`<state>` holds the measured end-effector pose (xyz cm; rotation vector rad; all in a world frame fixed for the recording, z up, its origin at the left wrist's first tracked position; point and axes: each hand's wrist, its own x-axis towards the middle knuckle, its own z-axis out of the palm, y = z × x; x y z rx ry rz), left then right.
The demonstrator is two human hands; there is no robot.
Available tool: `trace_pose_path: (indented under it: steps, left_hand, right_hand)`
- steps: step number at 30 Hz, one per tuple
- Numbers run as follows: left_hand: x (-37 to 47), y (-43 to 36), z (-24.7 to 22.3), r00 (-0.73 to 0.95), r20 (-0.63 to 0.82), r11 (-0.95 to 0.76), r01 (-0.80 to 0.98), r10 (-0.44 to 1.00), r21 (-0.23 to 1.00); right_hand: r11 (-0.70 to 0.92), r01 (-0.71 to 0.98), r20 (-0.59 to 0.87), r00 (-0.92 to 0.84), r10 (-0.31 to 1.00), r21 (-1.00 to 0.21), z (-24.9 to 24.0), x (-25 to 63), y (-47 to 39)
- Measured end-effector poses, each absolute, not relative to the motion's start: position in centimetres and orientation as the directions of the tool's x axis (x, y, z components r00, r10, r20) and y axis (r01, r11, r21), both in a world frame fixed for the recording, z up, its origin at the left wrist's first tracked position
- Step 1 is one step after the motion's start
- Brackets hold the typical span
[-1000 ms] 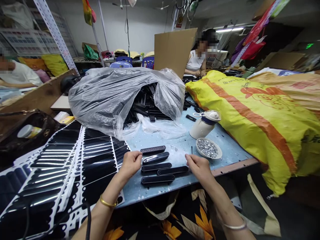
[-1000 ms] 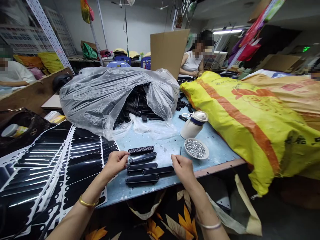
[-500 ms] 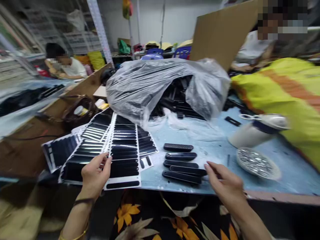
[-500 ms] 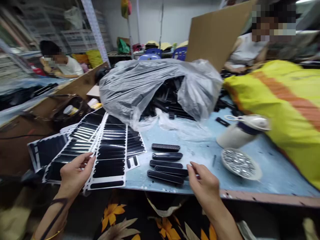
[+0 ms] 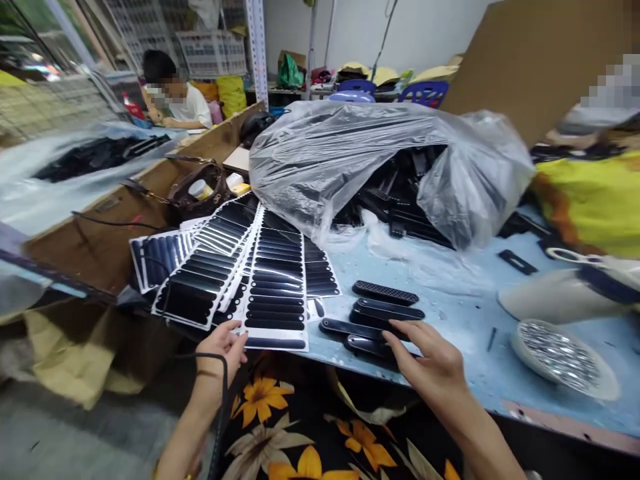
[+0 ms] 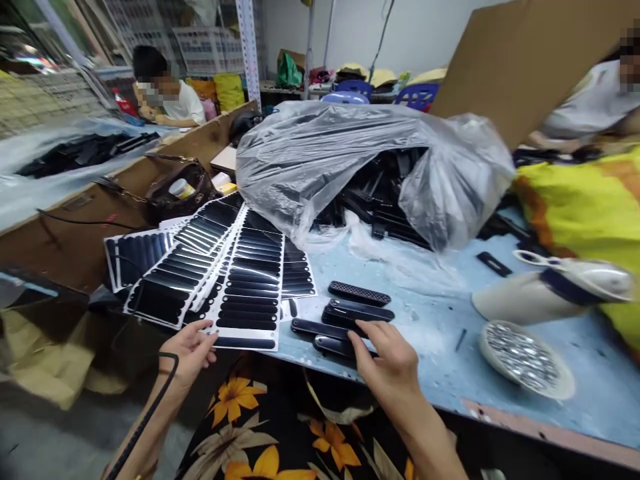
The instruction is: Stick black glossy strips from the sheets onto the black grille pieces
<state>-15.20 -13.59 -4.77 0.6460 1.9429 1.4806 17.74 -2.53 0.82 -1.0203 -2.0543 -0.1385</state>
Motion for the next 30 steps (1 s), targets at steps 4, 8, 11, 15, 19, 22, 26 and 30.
trace_pose_path:
  steps: [4, 8, 11, 15, 19, 22, 26, 30]
  left_hand:
    - [-15.2, -13.6, -4.1, -0.628, -0.308, 0.232, -0.203, 0.714, 0.951]
    - [-14.9, -13.3, -2.7, -0.500, -0.425, 0.282, -0.337, 0.755, 0.898]
    - [-14.5, -13.0, -2.1, -0.451, -0.467, 0.293, -0.403, 0.761, 0.867]
    - [-14.2, -13.3, -2.1, -0.438, -0.460, 0.270, -0.429, 0.772, 0.862]
    - [-13.8, -14.8, -2.4, -0.405, -0.481, 0.308, -0.423, 0.777, 0.852]
    - [-13.3, -15.4, -2.3, -0.436, -0.471, 0.279, -0.435, 0.767, 0.856]
    - [-12.7, -14.9, -2.1, -0.467, -0.503, 0.251, -0.501, 0.727, 0.828]
    - [-12.3, -14.6, -1.4, -0.427, -0.520, 0.242, -0.553, 0.739, 0.797]
  right_hand:
    - [0.729, 0.639, 0.694, -0.408, 0.593, -0.247, 2.5, 15.9, -3.3]
    - [0.848, 0.496, 0.565, -0.652, 0.506, -0.186, 2.1, 11.7, -3.1]
    - [0.897, 0.433, 0.492, -0.764, 0.417, -0.086, 0.5, 10.1, -2.2]
    - [0.909, 0.418, 0.529, -0.772, 0.353, 0.003, -1.7, 11.9, -0.4]
    - [0.905, 0.422, 0.558, -0.763, 0.327, 0.046, -1.4, 14.2, 0.9]
    - [0.896, 0.443, 0.614, -0.717, 0.330, 0.036, 0.1, 13.6, 0.2]
    - [0.922, 0.347, 0.650, -0.663, 0.372, -0.173, 1.1, 10.0, -2.8]
    - [0.846, 0.260, 0.556, -0.657, 0.509, -0.466, 0.2, 6.0, -6.0]
